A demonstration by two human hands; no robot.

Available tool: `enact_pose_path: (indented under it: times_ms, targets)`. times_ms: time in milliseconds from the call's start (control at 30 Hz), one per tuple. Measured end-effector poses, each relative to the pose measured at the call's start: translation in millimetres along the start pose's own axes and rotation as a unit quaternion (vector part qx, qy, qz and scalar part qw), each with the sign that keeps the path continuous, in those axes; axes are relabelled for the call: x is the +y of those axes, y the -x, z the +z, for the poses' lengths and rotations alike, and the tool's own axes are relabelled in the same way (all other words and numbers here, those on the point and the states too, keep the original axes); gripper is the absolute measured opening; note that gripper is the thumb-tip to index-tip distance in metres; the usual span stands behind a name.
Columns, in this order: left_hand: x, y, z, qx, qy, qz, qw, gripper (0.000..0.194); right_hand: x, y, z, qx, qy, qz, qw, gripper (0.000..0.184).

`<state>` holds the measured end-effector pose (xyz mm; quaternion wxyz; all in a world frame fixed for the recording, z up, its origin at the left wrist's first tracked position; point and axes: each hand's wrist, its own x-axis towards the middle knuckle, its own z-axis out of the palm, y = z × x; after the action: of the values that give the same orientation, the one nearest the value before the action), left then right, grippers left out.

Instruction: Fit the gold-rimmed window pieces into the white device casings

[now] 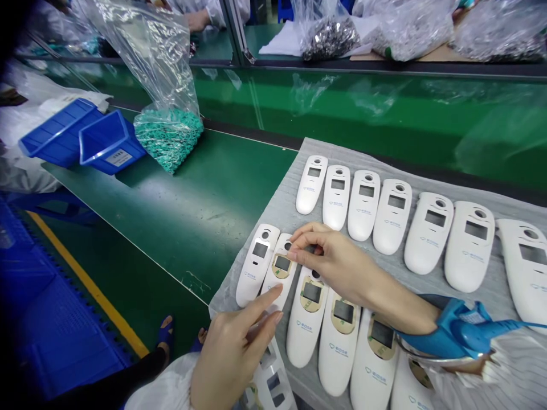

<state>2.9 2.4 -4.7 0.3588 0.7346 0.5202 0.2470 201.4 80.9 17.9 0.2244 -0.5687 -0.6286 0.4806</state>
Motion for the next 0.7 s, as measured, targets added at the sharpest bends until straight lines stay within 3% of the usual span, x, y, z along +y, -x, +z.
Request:
enact_pose_path:
  times_ms: [333,700]
  targets:
    - [-0.4,-2.0,-0.7,-0.003,-0.024,0.001,1.0,0.036,-8.5,-0.7,-1.0,-0.005,0.006,0.006,1.0,0.028]
    - [3.0,-6.5,2.1,-0.01,-0.146,0.014,0.989,0.038,-2.5,-0.7,2.3,0.024,0.04,-0.006,0.999,0.026]
